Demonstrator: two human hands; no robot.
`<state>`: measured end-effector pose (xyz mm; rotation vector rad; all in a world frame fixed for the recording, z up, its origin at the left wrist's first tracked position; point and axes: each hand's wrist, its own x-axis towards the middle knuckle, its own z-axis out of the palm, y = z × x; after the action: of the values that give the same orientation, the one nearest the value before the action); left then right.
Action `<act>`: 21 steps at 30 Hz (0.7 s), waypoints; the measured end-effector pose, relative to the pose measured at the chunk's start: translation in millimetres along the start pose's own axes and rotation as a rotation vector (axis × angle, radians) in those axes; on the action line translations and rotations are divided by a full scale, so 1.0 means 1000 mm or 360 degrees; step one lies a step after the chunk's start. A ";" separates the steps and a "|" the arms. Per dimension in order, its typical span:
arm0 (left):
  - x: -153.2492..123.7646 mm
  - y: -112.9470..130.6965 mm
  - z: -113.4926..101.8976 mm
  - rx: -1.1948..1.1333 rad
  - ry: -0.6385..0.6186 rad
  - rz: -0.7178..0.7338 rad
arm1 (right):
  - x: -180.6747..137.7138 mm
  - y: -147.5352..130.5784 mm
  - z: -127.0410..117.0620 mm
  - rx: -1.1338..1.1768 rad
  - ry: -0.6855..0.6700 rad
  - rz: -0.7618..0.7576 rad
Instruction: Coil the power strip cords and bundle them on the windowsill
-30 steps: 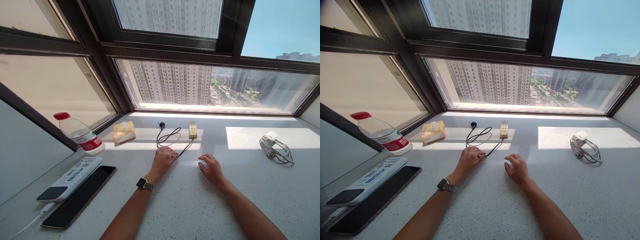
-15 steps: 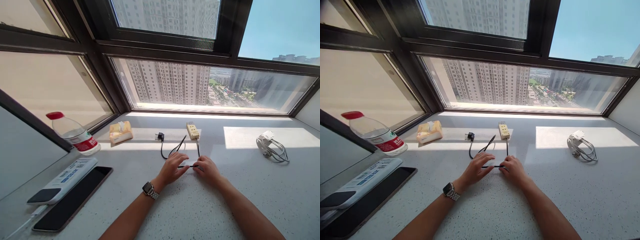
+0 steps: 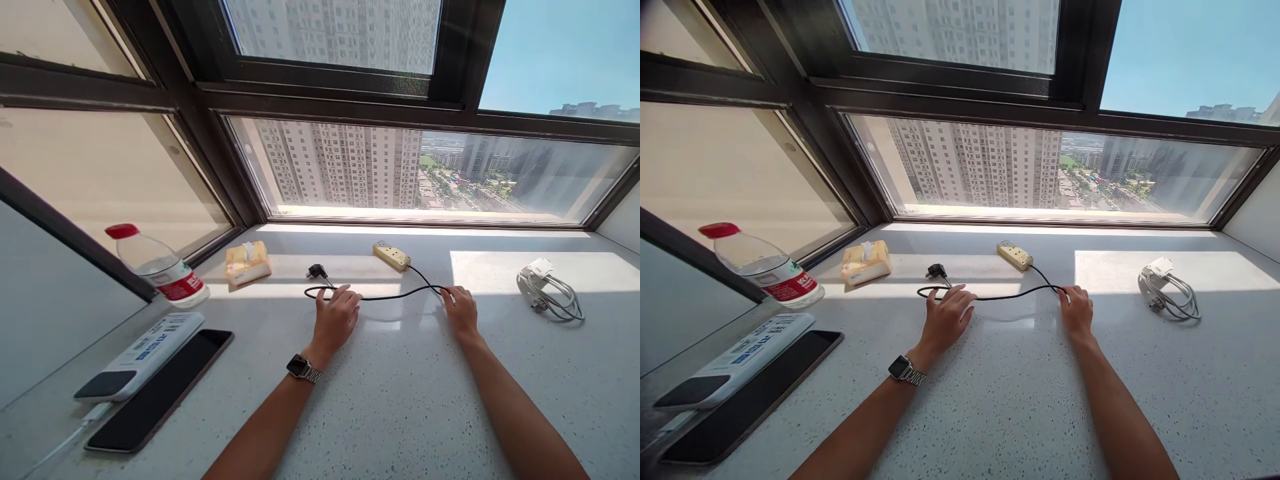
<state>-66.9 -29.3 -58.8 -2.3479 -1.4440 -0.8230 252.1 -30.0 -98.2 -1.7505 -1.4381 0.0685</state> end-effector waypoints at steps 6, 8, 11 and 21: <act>-0.004 -0.034 -0.009 0.0280 0.0089 -0.0569 | 0.013 0.028 -0.006 0.0045 0.0184 0.0312; -0.005 -0.039 -0.005 0.0232 0.0026 -0.0576 | 0.013 0.028 -0.006 0.0073 0.0196 0.0329; -0.004 -0.035 0.003 0.0136 -0.0088 -0.0491 | 0.009 0.020 -0.005 0.0038 0.0297 0.0290; -0.002 -0.013 0.011 0.0048 -0.0099 -0.0312 | -0.031 -0.049 0.016 -0.0194 0.0058 -0.0776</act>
<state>-75.5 -19.3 -69.3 -2.2542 -1.7216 -0.7753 195.0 -47.5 -91.2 -1.4390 -1.8321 -0.3131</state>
